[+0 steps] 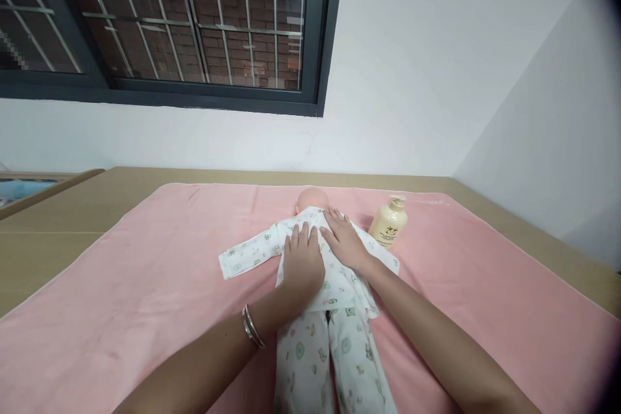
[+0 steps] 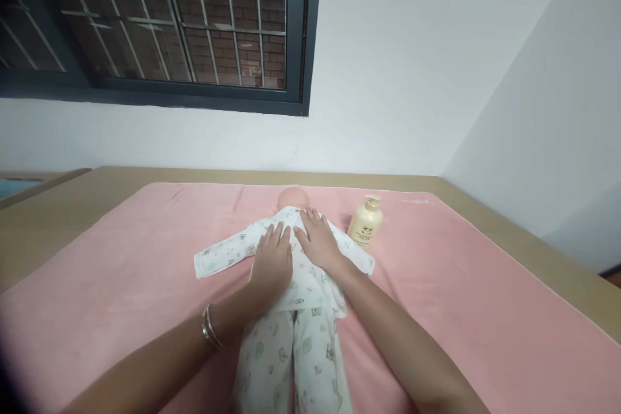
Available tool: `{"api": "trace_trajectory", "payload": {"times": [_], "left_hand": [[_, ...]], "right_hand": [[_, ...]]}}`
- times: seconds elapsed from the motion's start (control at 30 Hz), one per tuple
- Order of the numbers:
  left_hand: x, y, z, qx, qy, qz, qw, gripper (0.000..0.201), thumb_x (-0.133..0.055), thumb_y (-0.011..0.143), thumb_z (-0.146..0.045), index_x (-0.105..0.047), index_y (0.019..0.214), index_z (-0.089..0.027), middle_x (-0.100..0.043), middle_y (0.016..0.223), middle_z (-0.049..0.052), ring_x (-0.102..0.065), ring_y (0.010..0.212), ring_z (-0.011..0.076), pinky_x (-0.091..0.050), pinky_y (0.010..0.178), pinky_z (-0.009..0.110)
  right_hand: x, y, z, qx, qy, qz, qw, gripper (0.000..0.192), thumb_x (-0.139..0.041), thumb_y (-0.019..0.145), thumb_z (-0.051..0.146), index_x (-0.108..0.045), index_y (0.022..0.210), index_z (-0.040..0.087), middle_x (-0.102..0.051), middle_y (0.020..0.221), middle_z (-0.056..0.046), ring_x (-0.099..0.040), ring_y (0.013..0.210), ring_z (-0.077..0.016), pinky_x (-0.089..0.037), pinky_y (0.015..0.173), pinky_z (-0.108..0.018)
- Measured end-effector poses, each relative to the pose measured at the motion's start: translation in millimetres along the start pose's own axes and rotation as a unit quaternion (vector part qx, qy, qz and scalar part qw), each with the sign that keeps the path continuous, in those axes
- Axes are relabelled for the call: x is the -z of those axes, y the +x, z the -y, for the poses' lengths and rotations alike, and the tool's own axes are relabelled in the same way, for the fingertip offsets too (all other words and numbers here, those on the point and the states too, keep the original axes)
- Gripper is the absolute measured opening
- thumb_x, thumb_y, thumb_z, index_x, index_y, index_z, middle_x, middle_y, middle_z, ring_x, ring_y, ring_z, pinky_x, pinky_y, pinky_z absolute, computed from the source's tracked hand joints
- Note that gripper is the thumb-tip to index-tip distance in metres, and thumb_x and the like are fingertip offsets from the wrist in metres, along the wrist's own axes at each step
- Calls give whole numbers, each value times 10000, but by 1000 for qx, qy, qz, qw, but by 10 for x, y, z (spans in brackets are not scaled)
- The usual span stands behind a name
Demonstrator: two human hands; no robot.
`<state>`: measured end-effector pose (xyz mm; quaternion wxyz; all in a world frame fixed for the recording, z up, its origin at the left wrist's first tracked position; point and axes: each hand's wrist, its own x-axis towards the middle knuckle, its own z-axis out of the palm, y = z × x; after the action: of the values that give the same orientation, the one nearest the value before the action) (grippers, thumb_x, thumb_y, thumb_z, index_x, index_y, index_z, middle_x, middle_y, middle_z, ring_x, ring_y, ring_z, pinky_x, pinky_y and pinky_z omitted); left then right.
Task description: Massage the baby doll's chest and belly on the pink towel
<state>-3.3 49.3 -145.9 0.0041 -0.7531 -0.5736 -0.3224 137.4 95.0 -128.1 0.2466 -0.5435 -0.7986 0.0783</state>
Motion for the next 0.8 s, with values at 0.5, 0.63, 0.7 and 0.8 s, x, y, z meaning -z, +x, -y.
{"api": "trace_trajectory", "payload": {"times": [0.5,0.63,0.7,0.8], "left_hand": [[23,237,217,44,-77,45,995,478,-289,960,-312,-439,1392,-172,-343,1523,81,-212,1437,277,-141,1167,536],[13,227,215,41,-71,39,996,470,-295,957,-306,-451,1381,-177,-357,1516,75,-225,1434,271,-162,1164,535],[10,222,214,42,-69,38,996,466,-299,957,-307,-452,1380,-184,-366,1512,69,-230,1433,266,-170,1163,529],[15,222,214,40,-60,39,997,466,-304,955,-305,-454,1378,-180,-375,1507,72,-236,1430,268,-173,1163,525]], "right_hand": [[-166,-127,112,-12,52,-66,996,545,-322,971,370,-370,1436,89,-291,1527,-150,-186,1437,-247,-192,1163,-454],[-189,-120,73,-12,52,-69,996,557,-314,974,380,-352,1445,86,-265,1534,-163,-158,1442,-248,-170,1167,-450],[-195,-128,86,-13,49,-67,996,553,-311,974,375,-352,1445,88,-267,1534,-162,-161,1442,-246,-170,1167,-449],[-187,-124,101,-15,42,-63,997,550,-306,975,374,-351,1446,94,-265,1536,-156,-165,1441,-247,-176,1165,-451]]}}
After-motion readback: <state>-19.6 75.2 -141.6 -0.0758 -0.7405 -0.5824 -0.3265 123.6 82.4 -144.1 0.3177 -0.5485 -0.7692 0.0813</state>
